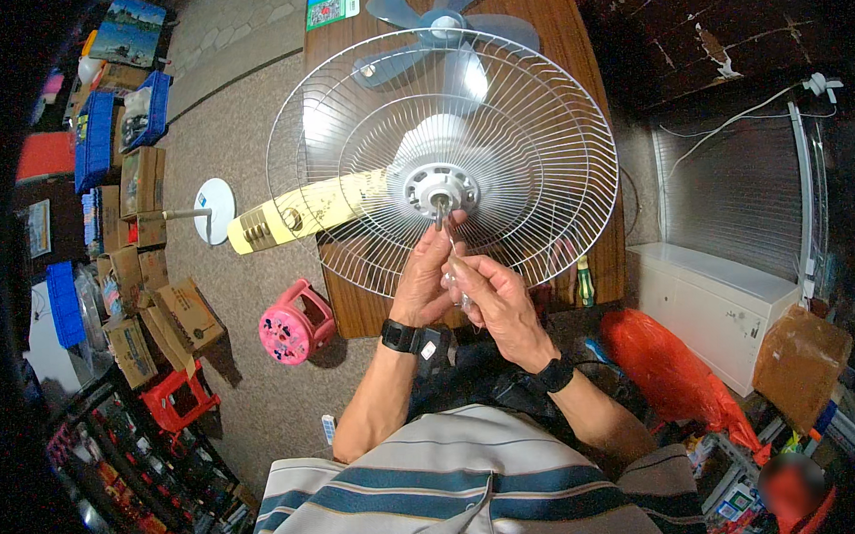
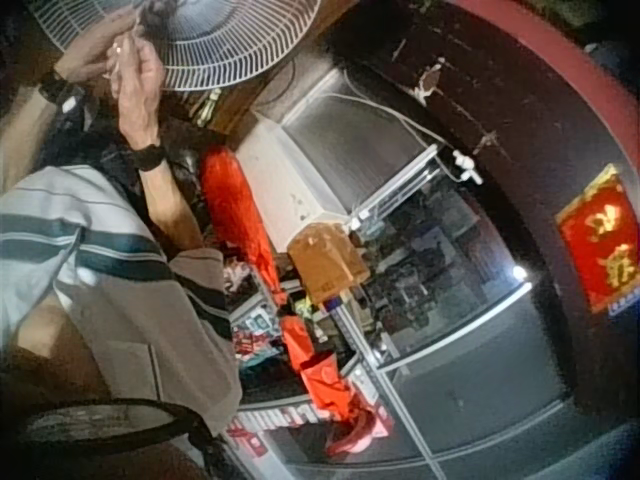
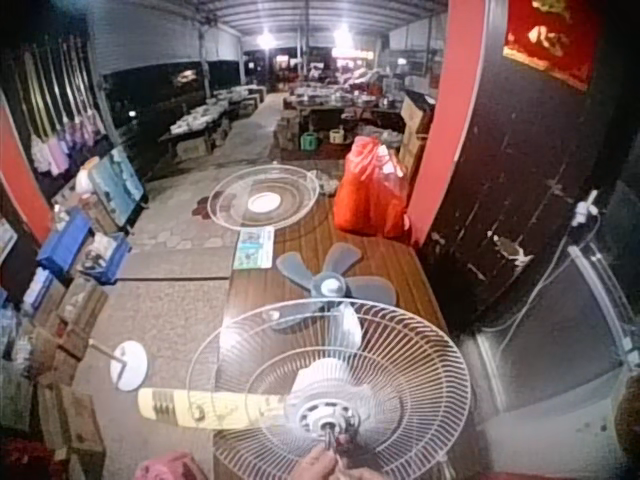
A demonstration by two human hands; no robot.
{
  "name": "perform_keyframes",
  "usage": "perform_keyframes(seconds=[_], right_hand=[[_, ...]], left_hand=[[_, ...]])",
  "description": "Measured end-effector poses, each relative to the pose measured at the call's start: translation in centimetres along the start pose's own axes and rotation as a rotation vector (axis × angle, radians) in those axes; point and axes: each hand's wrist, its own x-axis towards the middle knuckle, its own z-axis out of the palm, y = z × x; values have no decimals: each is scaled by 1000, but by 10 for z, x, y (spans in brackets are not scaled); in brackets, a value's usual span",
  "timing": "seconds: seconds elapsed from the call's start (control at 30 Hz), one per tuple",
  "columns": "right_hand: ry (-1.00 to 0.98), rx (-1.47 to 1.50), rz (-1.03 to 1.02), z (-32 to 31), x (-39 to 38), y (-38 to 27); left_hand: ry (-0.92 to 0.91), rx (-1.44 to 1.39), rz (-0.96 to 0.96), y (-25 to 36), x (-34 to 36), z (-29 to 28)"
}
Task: The person disassembles the front cage and blades of an electric fan, then uses a screwdriver to loosen and adjust components on the central motor shaft.
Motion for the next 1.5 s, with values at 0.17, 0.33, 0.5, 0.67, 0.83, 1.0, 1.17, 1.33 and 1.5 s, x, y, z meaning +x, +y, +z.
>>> perform_keyframes(seconds=[0.17, 0.33, 0.5, 0.67, 0.83, 1.0, 1.17, 1.33, 1.5], right_hand=[[-2, -9, -3, 0, 0, 1], [18, -21, -40, 1, 0, 1], [9, -26, -35, -7, 0, 1], [29, -10, -48, 2, 0, -3], [23, -18, -31, -3, 0, 1], [37, -20, -23, -4, -1, 0], [42, -17, -5, -5, 0, -1], [73, -33, 4, -6, -1, -2], [36, -16, -16, -3, -1, -6]], left_hand=[[-6, -177, -5, -3, 9, -5], [-102, -218, -5, -2, 9, -16], [50, -24, 12, 8, -4, 7], [-51, -124, -47, 7, 0, 2], [-114, -276, -79, 6, 5, -7], [-65, -209, -37, 8, 7, -4], [14, -73, 19, 18, -3, -4], [115, 99, 69, 28, -7, 3], [2, -42, -131, 20, -3, 4]])
